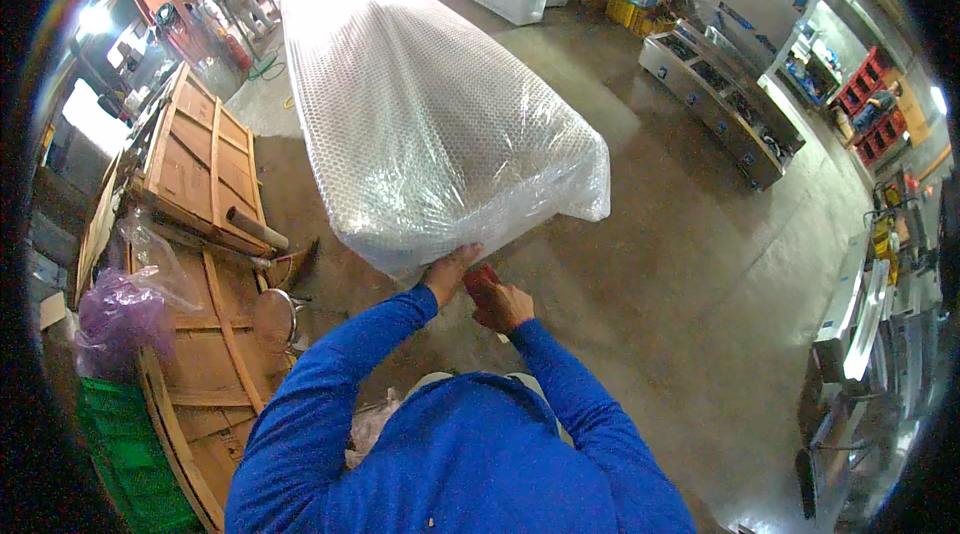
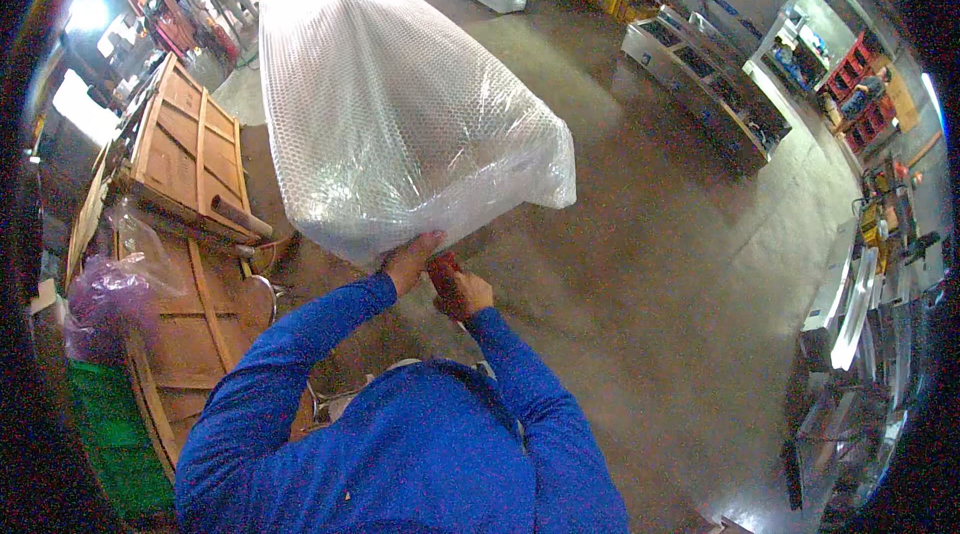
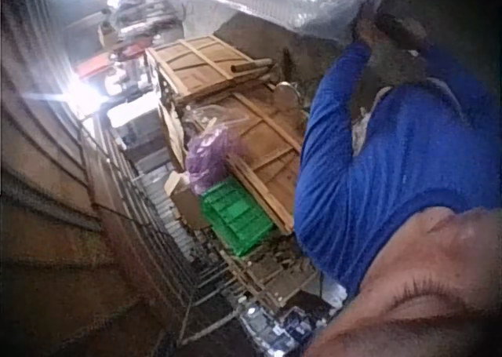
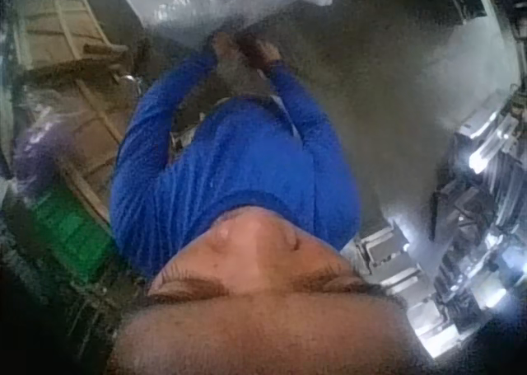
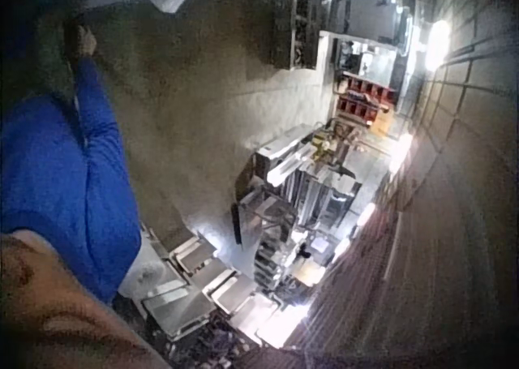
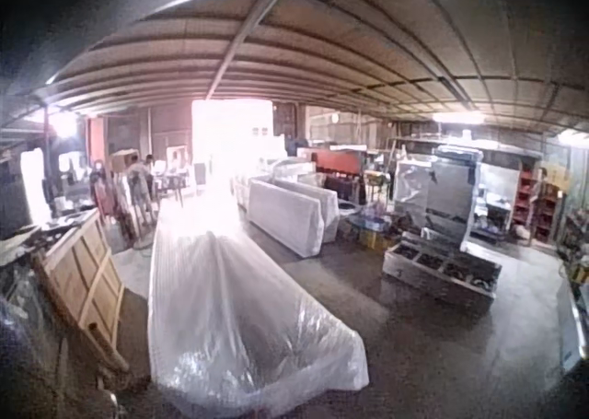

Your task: The person wraps a large piece of furniture with bubble wrap and secures it with packing tape using a handheld dispenser. After finishing the wrapping, the person writes on a document at a nearby table.

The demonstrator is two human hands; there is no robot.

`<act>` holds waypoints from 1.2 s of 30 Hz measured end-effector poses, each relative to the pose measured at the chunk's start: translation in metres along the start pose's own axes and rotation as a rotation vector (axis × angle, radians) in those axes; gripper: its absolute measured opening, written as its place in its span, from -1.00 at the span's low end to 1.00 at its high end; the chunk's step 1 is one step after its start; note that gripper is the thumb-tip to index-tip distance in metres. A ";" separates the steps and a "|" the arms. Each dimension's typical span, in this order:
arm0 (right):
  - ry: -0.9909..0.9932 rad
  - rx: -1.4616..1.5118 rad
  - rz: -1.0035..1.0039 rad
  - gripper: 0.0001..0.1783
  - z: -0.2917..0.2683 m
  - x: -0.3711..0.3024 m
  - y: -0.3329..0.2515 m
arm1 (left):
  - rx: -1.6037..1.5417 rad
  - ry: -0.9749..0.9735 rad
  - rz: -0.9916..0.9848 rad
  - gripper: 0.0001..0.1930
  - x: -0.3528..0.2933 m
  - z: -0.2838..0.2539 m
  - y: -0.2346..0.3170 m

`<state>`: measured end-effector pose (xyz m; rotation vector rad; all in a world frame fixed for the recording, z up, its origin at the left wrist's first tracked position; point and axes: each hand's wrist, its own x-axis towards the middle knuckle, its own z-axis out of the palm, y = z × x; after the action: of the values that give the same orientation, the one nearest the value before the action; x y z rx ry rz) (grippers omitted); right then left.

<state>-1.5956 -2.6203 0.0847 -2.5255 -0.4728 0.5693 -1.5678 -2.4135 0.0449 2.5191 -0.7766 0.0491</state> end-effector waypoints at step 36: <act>0.711 0.249 -0.102 -0.05 -0.122 -0.120 0.144 | -0.284 0.139 -0.183 -0.81 0.269 -0.108 0.173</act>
<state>-1.6080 -2.8370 0.1385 -2.2473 -0.2373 -0.2996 -1.4238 -2.6257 0.2650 2.2769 -0.4601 0.0472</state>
